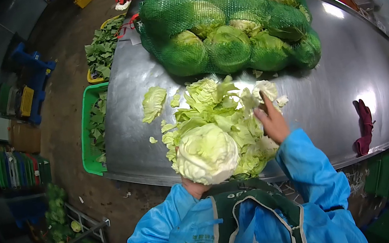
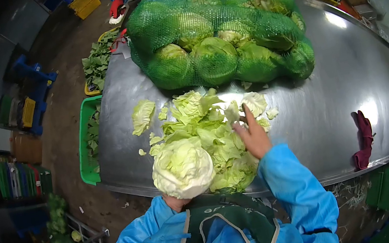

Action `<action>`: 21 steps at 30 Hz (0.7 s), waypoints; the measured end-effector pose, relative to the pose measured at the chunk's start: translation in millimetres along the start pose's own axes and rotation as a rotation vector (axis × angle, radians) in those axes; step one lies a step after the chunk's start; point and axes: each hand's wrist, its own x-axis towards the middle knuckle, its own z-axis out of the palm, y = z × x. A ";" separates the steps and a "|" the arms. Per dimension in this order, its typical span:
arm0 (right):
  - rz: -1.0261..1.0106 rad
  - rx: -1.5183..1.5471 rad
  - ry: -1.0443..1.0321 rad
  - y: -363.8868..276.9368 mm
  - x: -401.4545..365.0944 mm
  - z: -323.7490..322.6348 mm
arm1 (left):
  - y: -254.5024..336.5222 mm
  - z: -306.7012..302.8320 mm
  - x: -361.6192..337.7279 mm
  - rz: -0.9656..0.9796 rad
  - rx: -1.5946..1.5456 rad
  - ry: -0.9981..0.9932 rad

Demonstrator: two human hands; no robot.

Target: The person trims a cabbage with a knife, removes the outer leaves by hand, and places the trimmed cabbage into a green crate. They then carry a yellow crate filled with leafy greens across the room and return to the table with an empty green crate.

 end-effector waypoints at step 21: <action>-0.876 -0.357 -0.009 -31.0 -38.0 57.6 | 4.9 9.4 1.3 0.249 0.458 0.231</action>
